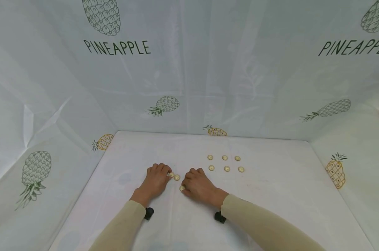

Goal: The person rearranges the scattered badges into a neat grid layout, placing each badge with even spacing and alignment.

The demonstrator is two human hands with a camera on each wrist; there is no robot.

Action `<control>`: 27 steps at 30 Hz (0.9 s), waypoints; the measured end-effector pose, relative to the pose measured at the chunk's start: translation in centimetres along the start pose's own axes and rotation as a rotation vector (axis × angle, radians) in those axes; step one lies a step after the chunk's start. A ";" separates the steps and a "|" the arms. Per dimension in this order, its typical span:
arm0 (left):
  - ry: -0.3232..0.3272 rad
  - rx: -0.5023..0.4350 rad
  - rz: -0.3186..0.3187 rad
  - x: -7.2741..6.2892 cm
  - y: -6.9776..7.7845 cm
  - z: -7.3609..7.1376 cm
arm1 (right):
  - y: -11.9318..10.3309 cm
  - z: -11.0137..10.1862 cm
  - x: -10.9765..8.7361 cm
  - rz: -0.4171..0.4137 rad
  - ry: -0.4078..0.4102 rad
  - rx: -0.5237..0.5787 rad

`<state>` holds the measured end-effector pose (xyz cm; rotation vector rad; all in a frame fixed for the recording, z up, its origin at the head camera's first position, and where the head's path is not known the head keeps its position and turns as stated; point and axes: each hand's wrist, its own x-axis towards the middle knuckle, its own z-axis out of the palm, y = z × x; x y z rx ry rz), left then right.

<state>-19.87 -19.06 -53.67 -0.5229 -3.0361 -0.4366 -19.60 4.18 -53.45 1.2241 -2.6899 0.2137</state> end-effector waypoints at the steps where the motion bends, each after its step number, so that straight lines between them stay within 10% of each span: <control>1: 0.001 -0.001 -0.001 0.0 0.1 -0.1 | 0.0 0.0 0.1 0.000 -0.001 -0.001; 27: 0.000 0.019 -0.007 0.2 -0.2 0.3 | 0.6 -1.1 0.0 -0.048 0.099 -0.266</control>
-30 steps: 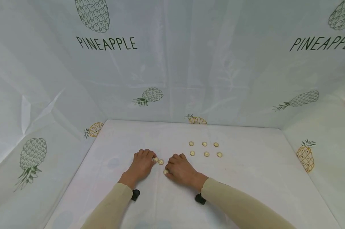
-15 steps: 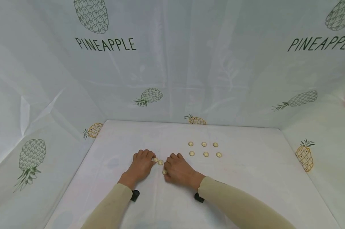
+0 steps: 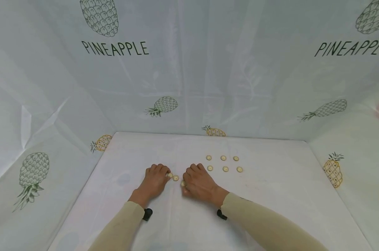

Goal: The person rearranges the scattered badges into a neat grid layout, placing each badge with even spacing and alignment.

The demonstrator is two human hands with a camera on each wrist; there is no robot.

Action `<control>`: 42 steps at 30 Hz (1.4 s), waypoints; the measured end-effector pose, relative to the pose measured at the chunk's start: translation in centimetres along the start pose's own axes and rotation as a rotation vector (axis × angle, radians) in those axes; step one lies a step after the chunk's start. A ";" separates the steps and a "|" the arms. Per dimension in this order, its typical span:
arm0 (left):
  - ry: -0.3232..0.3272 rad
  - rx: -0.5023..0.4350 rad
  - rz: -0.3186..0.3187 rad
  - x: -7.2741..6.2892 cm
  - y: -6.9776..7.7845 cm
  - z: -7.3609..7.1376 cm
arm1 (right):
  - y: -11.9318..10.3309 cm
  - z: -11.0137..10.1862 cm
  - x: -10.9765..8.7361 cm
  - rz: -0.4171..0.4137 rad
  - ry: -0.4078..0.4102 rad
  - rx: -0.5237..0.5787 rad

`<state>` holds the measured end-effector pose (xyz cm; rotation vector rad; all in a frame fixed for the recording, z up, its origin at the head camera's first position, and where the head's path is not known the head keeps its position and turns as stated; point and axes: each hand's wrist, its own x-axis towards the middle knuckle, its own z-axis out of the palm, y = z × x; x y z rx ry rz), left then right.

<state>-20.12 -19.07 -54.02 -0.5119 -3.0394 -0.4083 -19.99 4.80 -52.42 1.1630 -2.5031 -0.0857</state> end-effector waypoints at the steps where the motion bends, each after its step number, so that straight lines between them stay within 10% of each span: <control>1: -0.001 0.002 -0.002 0.0 0.0 0.0 | 0.2 -0.1 -0.2 0.003 0.002 -0.001; 21: -0.028 -0.015 -0.010 -0.2 0.3 -0.4 | 5.7 -1.0 -5.7 0.120 0.064 0.051; 42: -0.031 -0.021 -0.013 -0.1 0.2 -0.1 | 12.4 -1.8 -15.2 0.281 -0.049 0.016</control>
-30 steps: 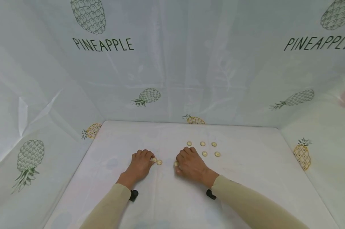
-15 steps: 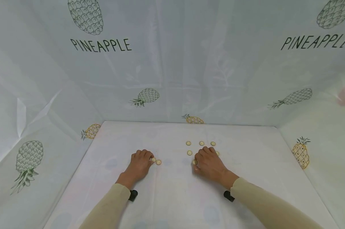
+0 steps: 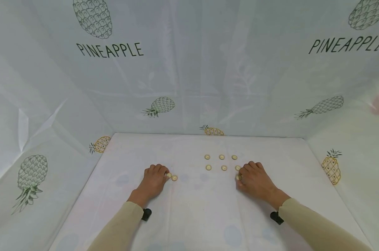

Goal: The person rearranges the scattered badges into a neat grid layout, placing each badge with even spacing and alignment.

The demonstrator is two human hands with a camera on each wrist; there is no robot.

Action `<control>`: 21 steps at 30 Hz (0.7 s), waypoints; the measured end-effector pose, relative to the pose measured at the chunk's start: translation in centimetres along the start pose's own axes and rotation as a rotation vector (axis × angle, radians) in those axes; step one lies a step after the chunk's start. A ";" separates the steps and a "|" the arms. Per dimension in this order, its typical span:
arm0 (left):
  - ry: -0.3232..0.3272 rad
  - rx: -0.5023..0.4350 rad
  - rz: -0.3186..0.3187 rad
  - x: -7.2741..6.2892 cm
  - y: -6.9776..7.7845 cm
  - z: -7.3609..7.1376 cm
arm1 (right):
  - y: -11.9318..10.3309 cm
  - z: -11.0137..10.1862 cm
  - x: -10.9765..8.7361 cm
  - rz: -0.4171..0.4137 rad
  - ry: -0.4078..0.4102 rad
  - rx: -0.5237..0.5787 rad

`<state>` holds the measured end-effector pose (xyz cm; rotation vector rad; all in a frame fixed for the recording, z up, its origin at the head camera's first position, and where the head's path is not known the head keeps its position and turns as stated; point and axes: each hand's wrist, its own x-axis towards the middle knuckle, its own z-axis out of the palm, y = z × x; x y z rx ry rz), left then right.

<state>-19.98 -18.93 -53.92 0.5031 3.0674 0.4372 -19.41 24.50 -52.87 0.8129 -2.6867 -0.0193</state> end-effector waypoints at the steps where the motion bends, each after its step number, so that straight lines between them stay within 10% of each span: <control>1: 0.000 0.000 0.000 0.0 0.0 0.0 | 0.4 0.0 -0.3 0.003 -0.003 0.000; 21: 0.003 0.019 0.000 0.0 0.3 -0.2 | 1.4 0.4 -1.5 0.011 -0.015 0.108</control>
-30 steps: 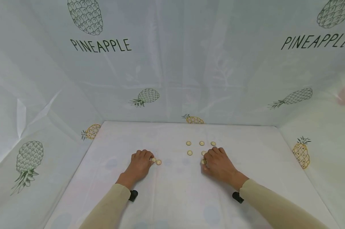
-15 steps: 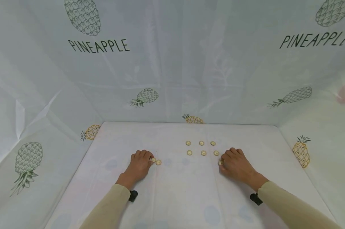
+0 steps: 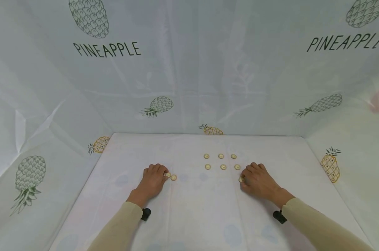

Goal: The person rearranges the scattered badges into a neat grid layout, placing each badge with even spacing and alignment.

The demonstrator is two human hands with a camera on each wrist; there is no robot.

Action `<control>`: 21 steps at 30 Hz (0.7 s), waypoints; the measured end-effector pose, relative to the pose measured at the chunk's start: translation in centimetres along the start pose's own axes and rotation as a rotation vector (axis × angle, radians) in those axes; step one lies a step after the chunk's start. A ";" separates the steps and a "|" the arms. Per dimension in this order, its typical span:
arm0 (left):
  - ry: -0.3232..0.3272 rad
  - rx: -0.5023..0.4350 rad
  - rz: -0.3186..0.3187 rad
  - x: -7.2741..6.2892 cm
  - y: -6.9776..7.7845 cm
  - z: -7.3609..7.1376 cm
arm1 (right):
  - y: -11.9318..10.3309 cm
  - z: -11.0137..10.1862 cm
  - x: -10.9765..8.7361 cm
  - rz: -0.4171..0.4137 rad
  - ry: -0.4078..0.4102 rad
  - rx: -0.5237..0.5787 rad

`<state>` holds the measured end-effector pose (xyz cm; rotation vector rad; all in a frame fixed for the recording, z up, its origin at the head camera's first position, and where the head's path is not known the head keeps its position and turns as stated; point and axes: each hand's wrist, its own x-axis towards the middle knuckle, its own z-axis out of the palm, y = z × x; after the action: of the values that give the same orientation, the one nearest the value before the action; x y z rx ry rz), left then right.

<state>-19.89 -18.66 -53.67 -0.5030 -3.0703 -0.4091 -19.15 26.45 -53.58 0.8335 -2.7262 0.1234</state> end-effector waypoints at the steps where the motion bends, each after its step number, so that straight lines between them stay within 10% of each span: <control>1: 0.001 0.001 0.002 0.0 0.0 0.0 | 0.0 0.0 0.1 0.002 -0.007 0.008; 21: -0.002 -0.002 0.014 0.0 -0.3 0.0 | -0.1 0.1 0.4 0.014 -0.060 -0.005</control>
<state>-20.00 -18.94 -53.78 -0.5242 -3.0668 -0.4121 -19.48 26.13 -53.58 0.8298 -2.7873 0.0965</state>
